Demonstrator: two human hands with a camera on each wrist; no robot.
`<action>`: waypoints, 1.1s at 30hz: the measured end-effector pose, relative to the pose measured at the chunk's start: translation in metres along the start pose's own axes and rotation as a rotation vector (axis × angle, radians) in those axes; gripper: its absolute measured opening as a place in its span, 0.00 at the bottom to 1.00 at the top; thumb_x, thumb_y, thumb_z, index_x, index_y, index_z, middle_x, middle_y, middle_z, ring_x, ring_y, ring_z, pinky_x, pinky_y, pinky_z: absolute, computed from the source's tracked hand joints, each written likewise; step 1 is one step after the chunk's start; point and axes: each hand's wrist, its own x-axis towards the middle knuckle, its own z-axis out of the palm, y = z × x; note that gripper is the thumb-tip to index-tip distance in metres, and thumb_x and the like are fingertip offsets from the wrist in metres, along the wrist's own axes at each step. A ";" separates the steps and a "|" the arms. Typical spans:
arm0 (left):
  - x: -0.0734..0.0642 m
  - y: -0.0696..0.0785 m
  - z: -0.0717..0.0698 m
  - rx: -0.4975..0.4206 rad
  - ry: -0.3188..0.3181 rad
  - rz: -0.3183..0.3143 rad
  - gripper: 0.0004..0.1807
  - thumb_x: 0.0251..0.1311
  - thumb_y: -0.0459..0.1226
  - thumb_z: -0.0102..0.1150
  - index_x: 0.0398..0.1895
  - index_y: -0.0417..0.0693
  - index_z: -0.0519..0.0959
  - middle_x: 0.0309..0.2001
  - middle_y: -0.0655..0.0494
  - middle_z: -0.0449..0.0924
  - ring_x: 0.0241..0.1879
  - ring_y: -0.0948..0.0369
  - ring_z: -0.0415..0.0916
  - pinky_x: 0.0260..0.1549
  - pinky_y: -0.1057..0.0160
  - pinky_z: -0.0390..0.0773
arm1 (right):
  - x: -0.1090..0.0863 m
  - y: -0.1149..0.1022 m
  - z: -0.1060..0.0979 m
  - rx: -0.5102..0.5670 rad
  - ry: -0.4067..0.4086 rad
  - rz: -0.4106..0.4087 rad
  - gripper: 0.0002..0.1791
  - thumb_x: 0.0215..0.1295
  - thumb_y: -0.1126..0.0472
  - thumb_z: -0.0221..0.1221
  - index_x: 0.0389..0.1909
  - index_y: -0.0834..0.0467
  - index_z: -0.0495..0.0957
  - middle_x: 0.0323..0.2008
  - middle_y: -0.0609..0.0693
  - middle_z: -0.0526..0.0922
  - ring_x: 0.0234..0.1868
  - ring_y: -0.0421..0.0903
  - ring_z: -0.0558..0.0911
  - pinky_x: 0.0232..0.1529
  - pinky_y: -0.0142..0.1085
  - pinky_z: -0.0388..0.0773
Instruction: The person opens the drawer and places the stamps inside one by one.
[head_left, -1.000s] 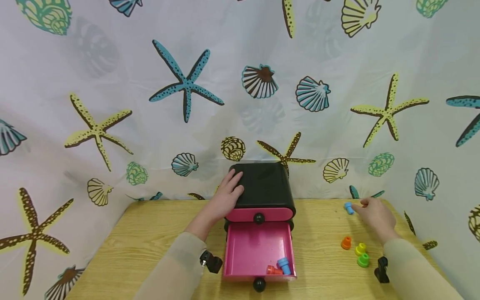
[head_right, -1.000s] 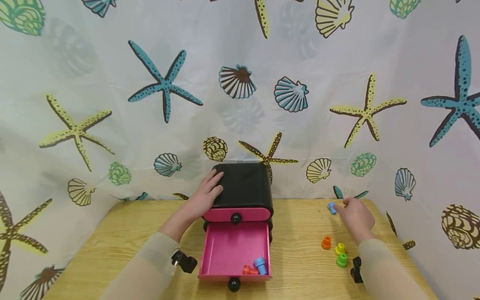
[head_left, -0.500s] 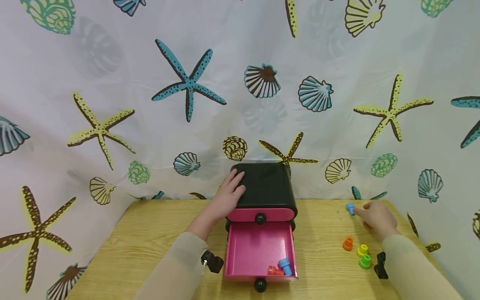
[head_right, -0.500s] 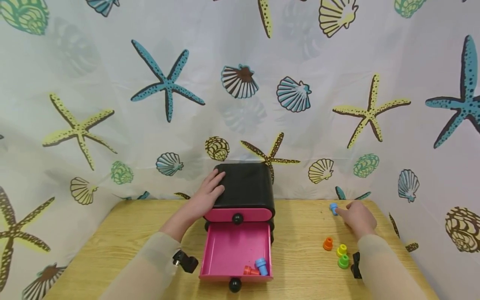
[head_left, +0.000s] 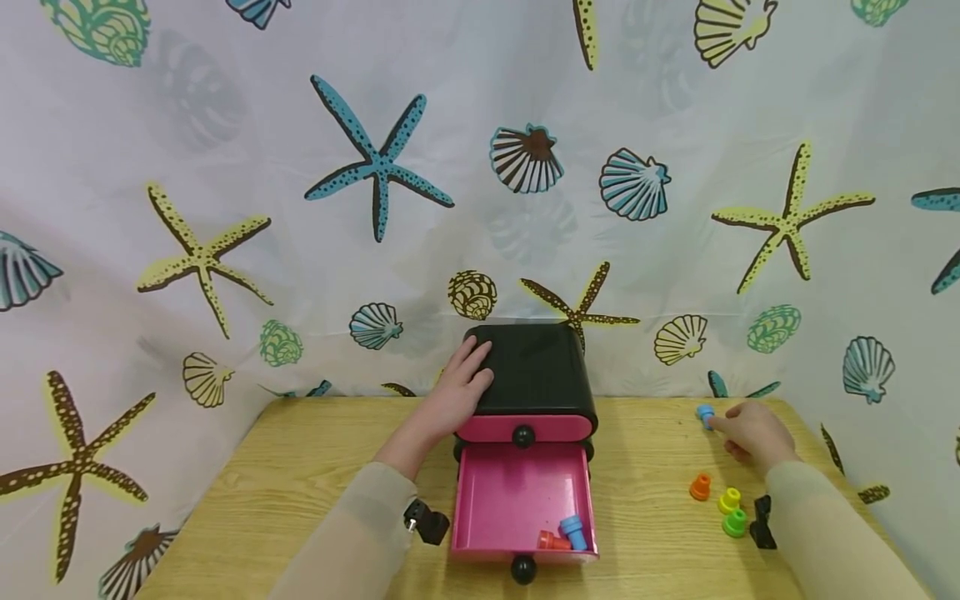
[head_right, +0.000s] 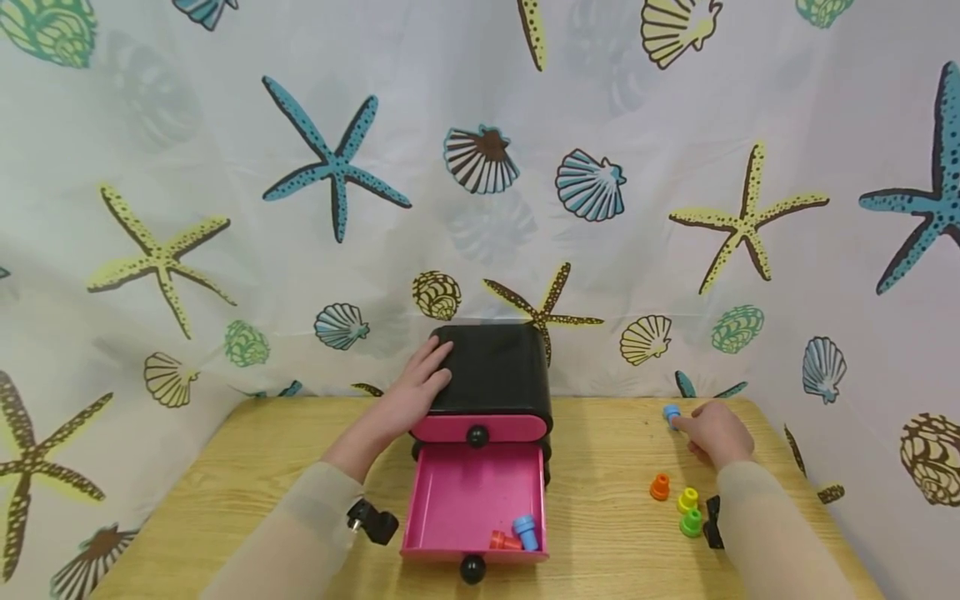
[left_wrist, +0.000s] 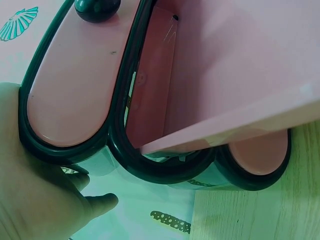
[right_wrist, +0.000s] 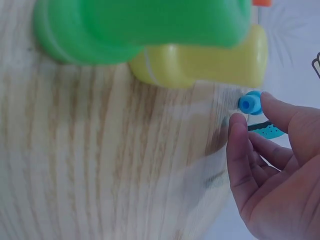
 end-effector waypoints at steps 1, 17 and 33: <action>0.000 0.000 0.000 -0.003 -0.001 0.002 0.36 0.88 0.53 0.40 0.92 0.60 0.52 0.92 0.59 0.33 0.89 0.51 0.32 0.83 0.38 0.45 | 0.001 0.000 0.000 -0.002 0.000 -0.003 0.36 0.81 0.49 0.61 0.68 0.79 0.70 0.21 0.51 0.83 0.20 0.45 0.78 0.35 0.41 0.75; -0.006 0.014 -0.001 0.006 0.004 0.023 0.36 0.88 0.51 0.40 0.92 0.54 0.53 0.92 0.52 0.35 0.89 0.47 0.34 0.83 0.37 0.46 | 0.008 0.006 -0.001 0.004 0.007 0.012 0.25 0.81 0.49 0.62 0.54 0.72 0.82 0.21 0.51 0.83 0.20 0.44 0.78 0.31 0.40 0.75; -0.013 0.018 -0.002 -0.010 0.024 0.050 0.36 0.88 0.49 0.40 0.92 0.48 0.54 0.91 0.46 0.36 0.89 0.41 0.35 0.81 0.31 0.47 | 0.006 0.001 0.001 -0.060 -0.018 -0.015 0.27 0.83 0.47 0.59 0.23 0.58 0.82 0.16 0.48 0.78 0.18 0.44 0.73 0.31 0.41 0.70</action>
